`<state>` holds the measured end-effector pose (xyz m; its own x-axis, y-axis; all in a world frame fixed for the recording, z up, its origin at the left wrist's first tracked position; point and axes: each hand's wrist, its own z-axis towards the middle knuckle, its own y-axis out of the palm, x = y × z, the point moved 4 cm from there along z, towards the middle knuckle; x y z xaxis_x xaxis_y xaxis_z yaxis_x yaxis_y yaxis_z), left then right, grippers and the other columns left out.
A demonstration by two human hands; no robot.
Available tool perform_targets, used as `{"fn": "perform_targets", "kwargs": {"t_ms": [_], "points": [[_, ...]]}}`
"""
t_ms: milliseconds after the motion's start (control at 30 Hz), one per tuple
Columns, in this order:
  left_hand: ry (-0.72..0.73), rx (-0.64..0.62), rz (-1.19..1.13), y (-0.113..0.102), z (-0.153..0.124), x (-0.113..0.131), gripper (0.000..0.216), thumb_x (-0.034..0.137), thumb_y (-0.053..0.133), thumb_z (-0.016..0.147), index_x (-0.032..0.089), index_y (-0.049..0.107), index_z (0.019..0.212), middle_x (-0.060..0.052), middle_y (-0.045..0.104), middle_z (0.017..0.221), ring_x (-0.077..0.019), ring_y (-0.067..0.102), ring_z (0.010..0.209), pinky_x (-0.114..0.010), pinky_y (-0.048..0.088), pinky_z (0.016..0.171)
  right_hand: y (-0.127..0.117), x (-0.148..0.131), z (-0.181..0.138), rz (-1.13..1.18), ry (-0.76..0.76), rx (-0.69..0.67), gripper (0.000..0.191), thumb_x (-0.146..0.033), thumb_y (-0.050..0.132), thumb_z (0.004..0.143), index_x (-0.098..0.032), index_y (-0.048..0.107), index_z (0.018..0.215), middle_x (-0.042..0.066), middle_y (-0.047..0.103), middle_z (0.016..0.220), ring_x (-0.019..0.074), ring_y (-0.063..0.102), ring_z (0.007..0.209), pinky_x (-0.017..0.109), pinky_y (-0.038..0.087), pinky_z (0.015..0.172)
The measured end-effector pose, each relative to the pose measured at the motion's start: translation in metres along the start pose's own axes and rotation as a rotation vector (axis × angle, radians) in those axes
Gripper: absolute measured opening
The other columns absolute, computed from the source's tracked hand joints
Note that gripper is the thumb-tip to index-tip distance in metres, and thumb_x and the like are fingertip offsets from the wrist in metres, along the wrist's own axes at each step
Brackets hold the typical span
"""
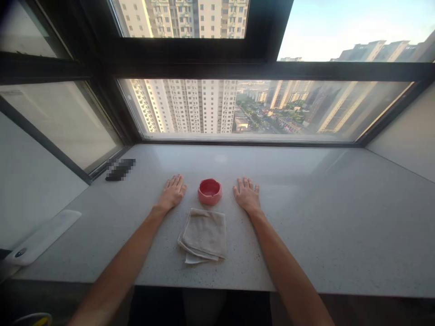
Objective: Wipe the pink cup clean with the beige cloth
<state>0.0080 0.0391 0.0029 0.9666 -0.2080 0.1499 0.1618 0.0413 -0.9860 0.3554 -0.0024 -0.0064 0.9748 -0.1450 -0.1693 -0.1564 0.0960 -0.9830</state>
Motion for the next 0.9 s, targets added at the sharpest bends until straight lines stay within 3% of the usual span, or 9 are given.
{"fn": "perform_targets", "kwargs": {"t_ms": [400,733,800,900], "points": [[0.007,0.003,0.001,0.000,-0.001,-0.002,0.069,0.043,0.022,0.112,0.011,0.031,0.172,-0.013,0.025,0.181,-0.0300,0.021,0.170,-0.051,0.014,0.140,0.000,0.003,0.001,-0.002,-0.003,-0.010,0.067,-0.050,0.024,0.112,-0.021,0.035,0.171,0.011,0.027,0.181,0.0311,0.021,0.168,0.063,0.013,0.134],[0.000,-0.017,0.004,-0.004,-0.003,0.001,0.070,0.043,0.021,0.112,0.008,0.029,0.172,-0.013,0.024,0.181,-0.0303,0.020,0.170,-0.051,0.013,0.140,-0.005,0.001,-0.001,0.048,-0.001,-0.005,0.065,-0.047,0.029,0.112,-0.019,0.039,0.170,0.012,0.030,0.180,0.0331,0.024,0.167,0.065,0.013,0.134],[0.000,-0.018,-0.001,-0.004,-0.003,0.001,0.070,0.043,0.021,0.112,0.008,0.030,0.172,-0.013,0.024,0.181,-0.0305,0.020,0.170,-0.050,0.013,0.140,-0.019,-0.002,-0.005,0.111,0.002,0.072,0.062,-0.042,0.033,0.111,-0.014,0.047,0.165,0.015,0.036,0.177,0.0342,0.029,0.165,0.063,0.019,0.134],[0.000,-0.015,-0.007,-0.005,-0.003,0.002,0.070,0.044,0.021,0.112,0.009,0.030,0.172,-0.013,0.023,0.181,-0.0308,0.020,0.170,-0.051,0.013,0.140,-0.051,-0.019,-0.034,0.239,-0.055,0.320,0.058,-0.029,0.031,0.109,-0.009,0.058,0.155,0.018,0.051,0.167,0.0291,0.042,0.158,0.050,0.031,0.133]]}}
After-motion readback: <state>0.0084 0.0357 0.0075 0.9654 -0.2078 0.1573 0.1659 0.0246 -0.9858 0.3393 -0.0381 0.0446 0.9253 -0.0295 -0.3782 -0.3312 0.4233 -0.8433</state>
